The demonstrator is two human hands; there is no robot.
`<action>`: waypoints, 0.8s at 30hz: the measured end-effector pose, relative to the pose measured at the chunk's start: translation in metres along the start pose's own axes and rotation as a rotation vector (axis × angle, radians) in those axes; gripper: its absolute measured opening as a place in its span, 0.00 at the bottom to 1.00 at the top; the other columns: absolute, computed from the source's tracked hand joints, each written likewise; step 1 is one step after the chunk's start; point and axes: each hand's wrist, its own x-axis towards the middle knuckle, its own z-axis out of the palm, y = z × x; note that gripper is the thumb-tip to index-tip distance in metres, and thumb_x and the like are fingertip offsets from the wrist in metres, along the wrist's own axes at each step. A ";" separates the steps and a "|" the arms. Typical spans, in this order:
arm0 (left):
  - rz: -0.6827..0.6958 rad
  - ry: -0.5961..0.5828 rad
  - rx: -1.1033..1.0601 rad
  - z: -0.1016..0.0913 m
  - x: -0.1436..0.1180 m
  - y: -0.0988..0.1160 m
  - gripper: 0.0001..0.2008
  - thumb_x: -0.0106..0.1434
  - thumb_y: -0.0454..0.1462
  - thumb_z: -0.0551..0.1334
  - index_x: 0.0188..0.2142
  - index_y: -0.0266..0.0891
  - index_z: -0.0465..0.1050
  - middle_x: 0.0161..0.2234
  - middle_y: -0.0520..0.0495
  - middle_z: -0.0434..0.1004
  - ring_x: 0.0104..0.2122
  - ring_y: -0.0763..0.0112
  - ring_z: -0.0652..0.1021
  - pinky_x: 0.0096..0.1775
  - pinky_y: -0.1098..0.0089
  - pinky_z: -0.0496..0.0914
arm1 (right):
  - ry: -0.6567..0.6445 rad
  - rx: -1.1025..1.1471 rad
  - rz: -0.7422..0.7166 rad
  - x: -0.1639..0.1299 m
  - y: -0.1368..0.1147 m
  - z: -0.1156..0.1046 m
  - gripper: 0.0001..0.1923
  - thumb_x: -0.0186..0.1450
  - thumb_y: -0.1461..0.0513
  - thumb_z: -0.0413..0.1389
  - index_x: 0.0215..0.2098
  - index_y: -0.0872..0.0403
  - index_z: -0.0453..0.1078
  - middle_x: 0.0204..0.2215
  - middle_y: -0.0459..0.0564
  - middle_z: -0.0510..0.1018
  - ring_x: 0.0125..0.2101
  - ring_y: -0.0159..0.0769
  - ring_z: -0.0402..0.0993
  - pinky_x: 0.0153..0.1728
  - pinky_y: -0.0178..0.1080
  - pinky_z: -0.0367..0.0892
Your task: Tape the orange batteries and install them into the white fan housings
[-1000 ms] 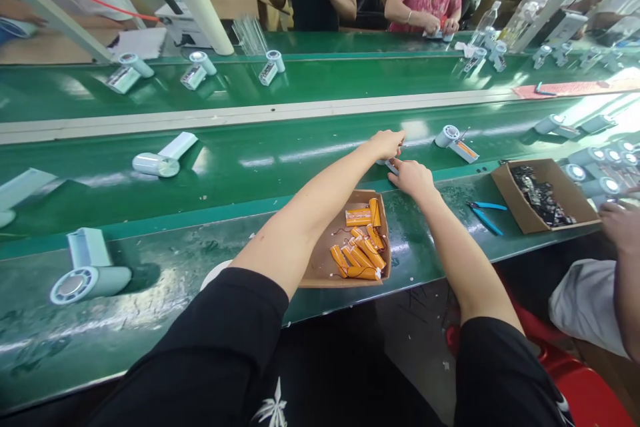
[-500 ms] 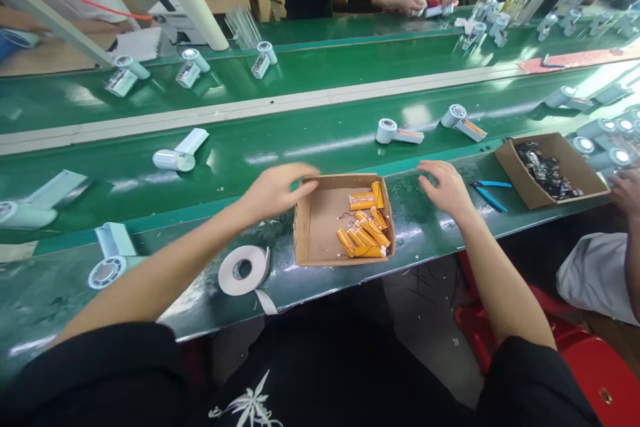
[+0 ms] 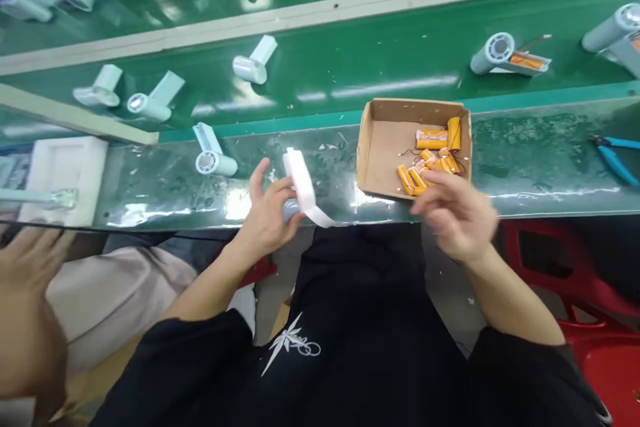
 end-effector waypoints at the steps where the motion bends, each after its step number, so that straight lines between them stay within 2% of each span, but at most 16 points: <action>1: 0.029 0.010 -0.023 -0.001 0.009 0.007 0.10 0.77 0.39 0.60 0.56 0.44 0.67 0.57 0.41 0.80 0.64 0.52 0.78 0.76 0.27 0.52 | -0.223 0.068 0.063 0.002 -0.011 0.017 0.27 0.73 0.39 0.63 0.57 0.47 0.79 0.28 0.44 0.84 0.17 0.29 0.70 0.20 0.33 0.65; 3: 0.058 0.008 -0.073 -0.002 0.018 0.019 0.09 0.76 0.40 0.61 0.53 0.46 0.67 0.60 0.42 0.79 0.69 0.50 0.74 0.77 0.29 0.50 | -0.627 0.156 0.153 0.004 -0.028 0.041 0.23 0.73 0.42 0.65 0.50 0.52 0.82 0.26 0.44 0.83 0.18 0.28 0.71 0.21 0.31 0.65; 5: 0.054 0.004 -0.119 -0.003 0.018 0.027 0.10 0.73 0.40 0.65 0.50 0.46 0.68 0.62 0.42 0.78 0.74 0.45 0.67 0.77 0.31 0.51 | -0.885 0.196 0.227 0.002 -0.038 0.053 0.23 0.75 0.45 0.63 0.38 0.55 0.82 0.20 0.43 0.78 0.18 0.27 0.70 0.22 0.31 0.62; 7: 0.032 -0.002 -0.152 -0.003 0.012 0.030 0.13 0.69 0.41 0.69 0.49 0.45 0.69 0.63 0.40 0.78 0.77 0.40 0.62 0.77 0.31 0.52 | -1.022 0.199 0.207 -0.002 -0.041 0.051 0.26 0.78 0.46 0.59 0.32 0.57 0.81 0.19 0.44 0.76 0.18 0.27 0.69 0.24 0.32 0.60; 10: -0.032 0.017 -0.162 -0.001 -0.001 0.033 0.17 0.66 0.41 0.72 0.51 0.44 0.70 0.62 0.39 0.79 0.77 0.36 0.62 0.76 0.32 0.54 | -1.163 -0.026 0.101 -0.004 -0.040 0.034 0.23 0.79 0.48 0.58 0.38 0.55 0.85 0.23 0.46 0.80 0.21 0.29 0.70 0.27 0.34 0.60; 11: -0.055 0.040 -0.157 0.001 -0.005 0.034 0.17 0.66 0.41 0.72 0.51 0.44 0.70 0.61 0.39 0.79 0.76 0.37 0.64 0.76 0.33 0.54 | -1.158 -0.164 0.090 0.000 -0.038 0.027 0.21 0.78 0.47 0.60 0.43 0.53 0.86 0.24 0.46 0.82 0.23 0.30 0.73 0.28 0.35 0.60; 12: -0.074 0.068 -0.152 0.003 -0.008 0.036 0.16 0.67 0.39 0.71 0.51 0.44 0.70 0.60 0.39 0.80 0.75 0.39 0.67 0.76 0.34 0.55 | -1.096 -0.321 0.094 0.005 -0.036 0.021 0.19 0.77 0.47 0.61 0.47 0.52 0.86 0.26 0.47 0.83 0.25 0.32 0.75 0.29 0.35 0.61; 13: -0.086 0.094 -0.148 0.006 -0.010 0.037 0.15 0.68 0.38 0.70 0.51 0.44 0.70 0.58 0.40 0.81 0.73 0.40 0.70 0.76 0.35 0.56 | -0.979 -0.491 0.107 0.013 -0.033 0.016 0.19 0.77 0.48 0.61 0.51 0.52 0.85 0.28 0.48 0.85 0.28 0.35 0.78 0.31 0.36 0.64; 15: -0.087 0.120 -0.151 0.012 -0.010 0.041 0.12 0.69 0.35 0.68 0.50 0.45 0.70 0.56 0.41 0.83 0.67 0.43 0.76 0.76 0.36 0.58 | -0.665 -0.818 0.143 0.036 -0.022 0.014 0.21 0.77 0.49 0.60 0.56 0.53 0.84 0.36 0.53 0.88 0.36 0.42 0.83 0.38 0.39 0.69; 16: -0.075 0.117 -0.158 0.016 -0.009 0.043 0.11 0.69 0.35 0.68 0.49 0.45 0.70 0.55 0.41 0.83 0.64 0.45 0.79 0.76 0.36 0.59 | -0.545 -0.964 0.162 0.048 -0.016 0.016 0.22 0.76 0.48 0.60 0.56 0.54 0.83 0.41 0.57 0.88 0.41 0.47 0.84 0.42 0.42 0.71; 17: -0.054 0.110 -0.167 0.018 -0.006 0.045 0.11 0.69 0.34 0.67 0.49 0.45 0.70 0.54 0.42 0.84 0.62 0.46 0.82 0.76 0.36 0.60 | -0.486 -1.098 0.185 0.060 -0.009 0.020 0.23 0.76 0.47 0.60 0.55 0.56 0.84 0.44 0.60 0.88 0.45 0.51 0.84 0.45 0.45 0.73; 18: -0.026 0.100 -0.180 0.021 -0.003 0.048 0.11 0.70 0.34 0.67 0.49 0.45 0.70 0.52 0.42 0.84 0.60 0.47 0.83 0.75 0.35 0.61 | -0.485 -1.217 0.215 0.071 -0.002 0.025 0.25 0.74 0.46 0.62 0.54 0.57 0.84 0.47 0.63 0.87 0.48 0.56 0.83 0.47 0.48 0.74; 21: 0.066 0.088 -0.220 0.024 0.004 0.053 0.13 0.69 0.32 0.67 0.51 0.43 0.71 0.49 0.44 0.85 0.61 0.44 0.83 0.73 0.33 0.66 | -0.644 -1.405 0.287 0.093 0.012 0.038 0.25 0.70 0.47 0.66 0.47 0.61 0.86 0.46 0.69 0.87 0.48 0.63 0.84 0.48 0.54 0.75; 23: 0.111 0.085 -0.242 0.023 0.005 0.056 0.17 0.68 0.31 0.68 0.55 0.42 0.72 0.50 0.42 0.86 0.67 0.40 0.78 0.68 0.35 0.73 | -0.740 -1.304 0.235 0.096 0.012 0.037 0.20 0.71 0.50 0.66 0.45 0.59 0.87 0.42 0.65 0.88 0.45 0.60 0.85 0.46 0.52 0.77; 24: 0.124 0.078 -0.252 0.022 0.003 0.056 0.19 0.68 0.31 0.69 0.57 0.41 0.73 0.51 0.42 0.86 0.69 0.38 0.76 0.65 0.38 0.77 | -0.747 -1.191 0.163 0.093 0.011 0.034 0.18 0.71 0.50 0.66 0.44 0.57 0.88 0.41 0.61 0.88 0.44 0.56 0.86 0.46 0.51 0.78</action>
